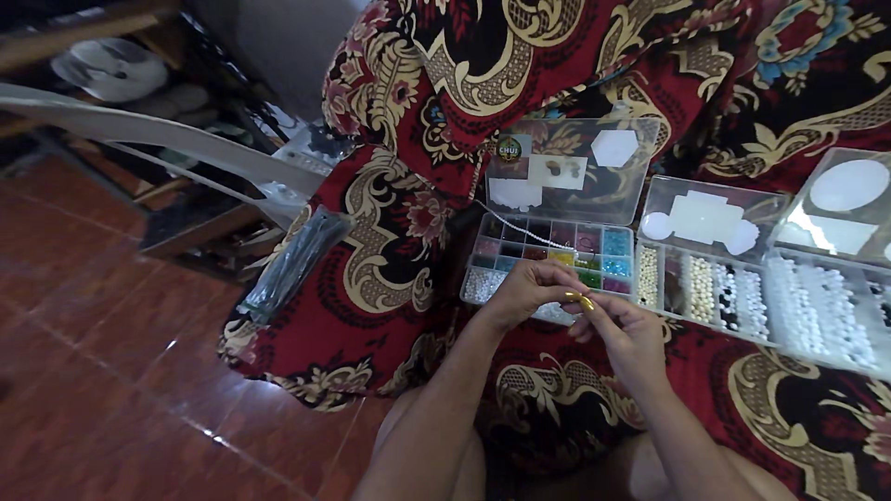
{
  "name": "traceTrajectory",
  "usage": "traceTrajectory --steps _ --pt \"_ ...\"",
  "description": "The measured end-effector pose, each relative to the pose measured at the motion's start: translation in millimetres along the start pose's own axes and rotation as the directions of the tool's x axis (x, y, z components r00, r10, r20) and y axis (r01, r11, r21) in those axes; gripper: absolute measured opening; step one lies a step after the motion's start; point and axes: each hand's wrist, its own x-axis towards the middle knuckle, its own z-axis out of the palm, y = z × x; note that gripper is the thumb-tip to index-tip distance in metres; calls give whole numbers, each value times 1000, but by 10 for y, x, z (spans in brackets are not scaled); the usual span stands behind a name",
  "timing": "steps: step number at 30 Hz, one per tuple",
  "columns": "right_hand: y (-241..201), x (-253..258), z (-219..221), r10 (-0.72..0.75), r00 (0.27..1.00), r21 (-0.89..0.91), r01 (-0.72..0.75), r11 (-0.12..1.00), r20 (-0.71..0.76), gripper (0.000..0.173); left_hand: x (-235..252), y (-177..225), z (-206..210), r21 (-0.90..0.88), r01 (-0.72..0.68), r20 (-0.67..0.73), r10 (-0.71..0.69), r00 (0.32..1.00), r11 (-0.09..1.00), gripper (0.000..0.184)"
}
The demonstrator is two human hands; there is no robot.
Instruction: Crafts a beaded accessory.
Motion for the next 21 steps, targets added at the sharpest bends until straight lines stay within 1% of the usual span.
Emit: traceTrajectory --steps 5,8,11,15,18,21 --pt "-1 3 -10 11 1000 19 -11 1000 -5 18 -3 5 22 -11 7 -15 -7 1000 1000 12" --pt "3 8 -8 33 999 57 -32 998 -11 18 -1 -18 38 -31 -20 -30 20 999 999 10" --pt "3 11 -8 45 999 99 -43 994 -18 19 8 -47 70 -31 -51 -73 48 996 998 11" --pt "-2 13 -3 51 998 123 -47 991 -23 18 17 -65 114 30 -62 -119 65 991 998 9" --pt "-6 17 -7 52 998 112 -49 993 -24 18 29 -103 119 114 -93 -95 104 990 989 9" --pt "1 28 -10 50 998 86 -48 995 -27 17 39 -130 136 166 -94 -89 109 990 982 11"
